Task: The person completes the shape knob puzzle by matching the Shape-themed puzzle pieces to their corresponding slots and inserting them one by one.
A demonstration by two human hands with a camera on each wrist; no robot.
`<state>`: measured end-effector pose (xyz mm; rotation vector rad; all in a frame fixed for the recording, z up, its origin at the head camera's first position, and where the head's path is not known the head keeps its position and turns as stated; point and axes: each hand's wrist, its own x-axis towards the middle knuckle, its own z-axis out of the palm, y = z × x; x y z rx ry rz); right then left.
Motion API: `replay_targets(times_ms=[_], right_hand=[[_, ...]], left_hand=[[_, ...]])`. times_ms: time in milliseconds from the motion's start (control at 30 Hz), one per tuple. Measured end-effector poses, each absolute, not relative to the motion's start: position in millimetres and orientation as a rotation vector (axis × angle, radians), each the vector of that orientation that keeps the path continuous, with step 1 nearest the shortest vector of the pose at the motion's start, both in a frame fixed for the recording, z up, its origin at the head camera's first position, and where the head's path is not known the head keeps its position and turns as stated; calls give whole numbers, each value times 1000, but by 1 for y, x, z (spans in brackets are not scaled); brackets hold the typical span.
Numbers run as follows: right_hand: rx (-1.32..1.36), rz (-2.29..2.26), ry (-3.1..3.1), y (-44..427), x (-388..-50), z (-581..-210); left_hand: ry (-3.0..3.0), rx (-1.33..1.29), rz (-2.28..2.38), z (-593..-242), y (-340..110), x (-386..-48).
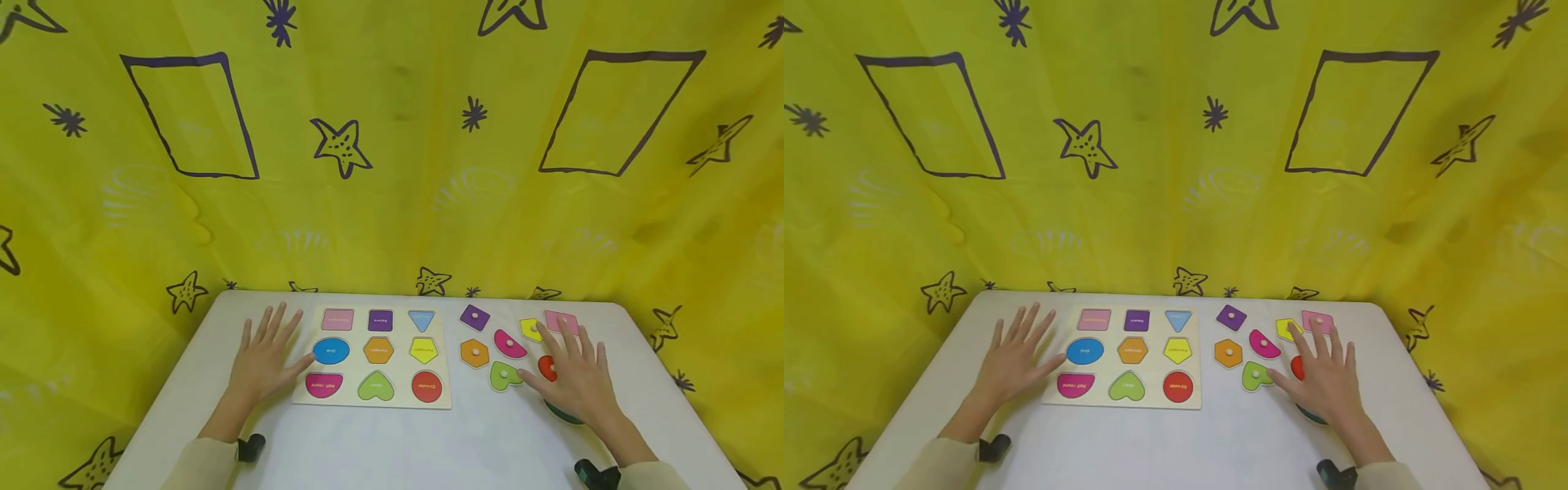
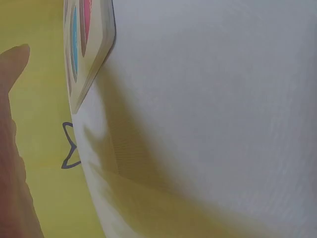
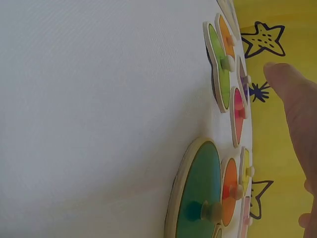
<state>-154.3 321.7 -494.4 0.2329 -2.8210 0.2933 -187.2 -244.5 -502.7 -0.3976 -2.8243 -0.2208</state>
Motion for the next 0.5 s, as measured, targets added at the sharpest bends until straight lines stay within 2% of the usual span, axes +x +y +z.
replay_targets(times_ms=[267, 500], right_hand=[[282, 280, -2807, 330, -168, -491], [331, 514, -2817, 346, -184, -489]], left_hand=[[-2892, -396, -407, -506, -244, -188], [-3022, -369, -640, -511, -253, -183]])
